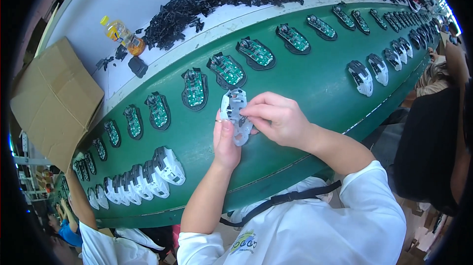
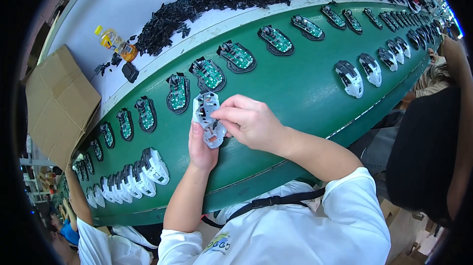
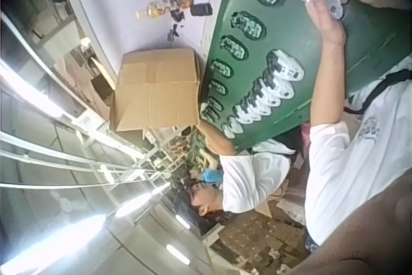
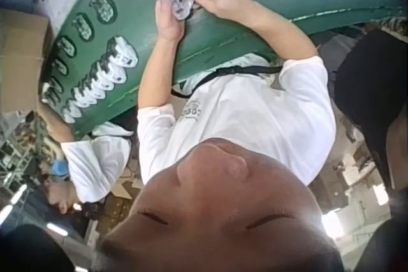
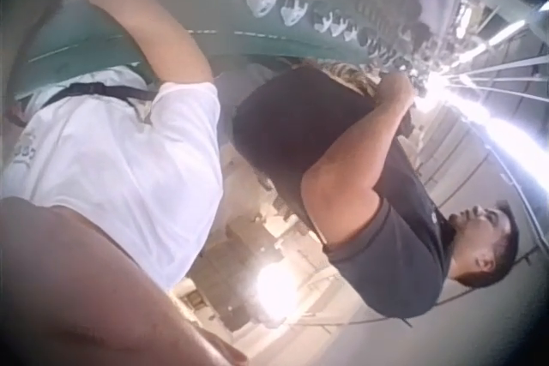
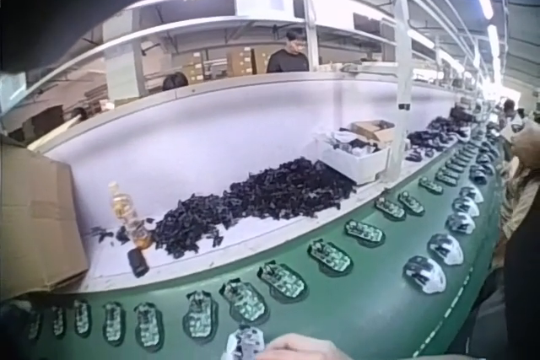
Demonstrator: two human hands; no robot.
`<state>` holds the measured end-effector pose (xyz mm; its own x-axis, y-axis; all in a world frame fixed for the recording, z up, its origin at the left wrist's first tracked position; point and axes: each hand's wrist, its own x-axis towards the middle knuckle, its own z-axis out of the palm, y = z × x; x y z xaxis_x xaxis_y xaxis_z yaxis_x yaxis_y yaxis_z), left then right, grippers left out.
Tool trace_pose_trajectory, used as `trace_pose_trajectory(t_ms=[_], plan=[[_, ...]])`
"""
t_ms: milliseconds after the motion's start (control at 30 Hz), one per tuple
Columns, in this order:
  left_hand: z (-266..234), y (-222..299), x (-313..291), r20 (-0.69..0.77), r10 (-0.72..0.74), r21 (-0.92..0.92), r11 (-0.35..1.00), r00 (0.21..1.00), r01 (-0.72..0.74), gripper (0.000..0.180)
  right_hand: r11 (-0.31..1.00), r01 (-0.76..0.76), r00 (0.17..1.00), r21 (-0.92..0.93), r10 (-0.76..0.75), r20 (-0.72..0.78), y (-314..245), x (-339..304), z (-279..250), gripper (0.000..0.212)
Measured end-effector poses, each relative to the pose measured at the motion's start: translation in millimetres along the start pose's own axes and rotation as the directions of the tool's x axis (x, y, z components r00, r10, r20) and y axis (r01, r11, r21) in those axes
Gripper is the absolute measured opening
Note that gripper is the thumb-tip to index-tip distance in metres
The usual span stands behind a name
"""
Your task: The person assembles computer mouse shells by picking up mouse covers and small plastic parts, fitting the components into each cover by hand, and placing the assembled mouse covers on the conveyor line.
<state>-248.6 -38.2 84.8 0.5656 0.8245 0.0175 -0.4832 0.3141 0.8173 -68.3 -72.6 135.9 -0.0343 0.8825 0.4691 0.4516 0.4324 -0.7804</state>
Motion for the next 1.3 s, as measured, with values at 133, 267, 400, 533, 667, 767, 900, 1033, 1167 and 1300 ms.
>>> trace_pose_trajectory(t_ms=[133,267,400,533,667,767,900,1033,1167,1300], plan=[[9,-5,-3,-0.047,0.068,0.224,0.973,0.997,-0.056,0.075,0.995,0.011,0.999,-0.094,-0.014,-0.038,-2,2,2,0.019],[23,-6,-1,-0.043,0.096,0.208,0.974,0.994,-0.085,0.077,0.996,-0.082,0.994,-0.042,0.079,-0.073,-4,1,3,0.018],[20,-4,0,-0.035,0.066,0.240,0.969,0.997,-0.056,0.072,0.994,-0.098,0.991,-0.050,0.094,-0.092,-1,2,5,0.019],[8,-3,-3,-0.132,-0.058,0.258,0.962,0.990,0.091,0.073,0.985,0.057,0.995,-0.161,-0.070,-0.074,5,2,6,0.017],[12,5,-1,-0.181,-0.168,0.110,0.976,0.969,0.190,0.075,0.975,0.109,0.992,-0.195,-0.120,-0.046,1,3,3,0.014],[15,13,2,-0.098,-0.207,0.054,0.976,0.973,0.213,0.077,0.979,0.062,0.998,-0.193,-0.067,-0.018,1,3,-2,0.016],[9,10,2,-0.053,-0.196,0.050,0.979,0.979,0.199,0.074,0.995,-0.040,0.998,-0.096,0.035,-0.057,4,2,2,0.019],[13,6,-2,-0.120,-0.160,0.174,0.968,0.980,0.180,0.074,0.980,0.058,0.998,-0.191,-0.057,0.014,1,4,-3,0.021],[11,3,-1,-0.110,-0.061,0.231,0.969,0.992,0.085,0.066,0.973,0.087,0.994,-0.214,-0.069,0.090,-7,4,-3,0.023],[18,6,-3,-0.101,-0.021,0.247,0.968,0.995,0.046,0.064,0.922,0.242,0.970,-0.303,-0.219,0.108,1,4,0,0.022]])
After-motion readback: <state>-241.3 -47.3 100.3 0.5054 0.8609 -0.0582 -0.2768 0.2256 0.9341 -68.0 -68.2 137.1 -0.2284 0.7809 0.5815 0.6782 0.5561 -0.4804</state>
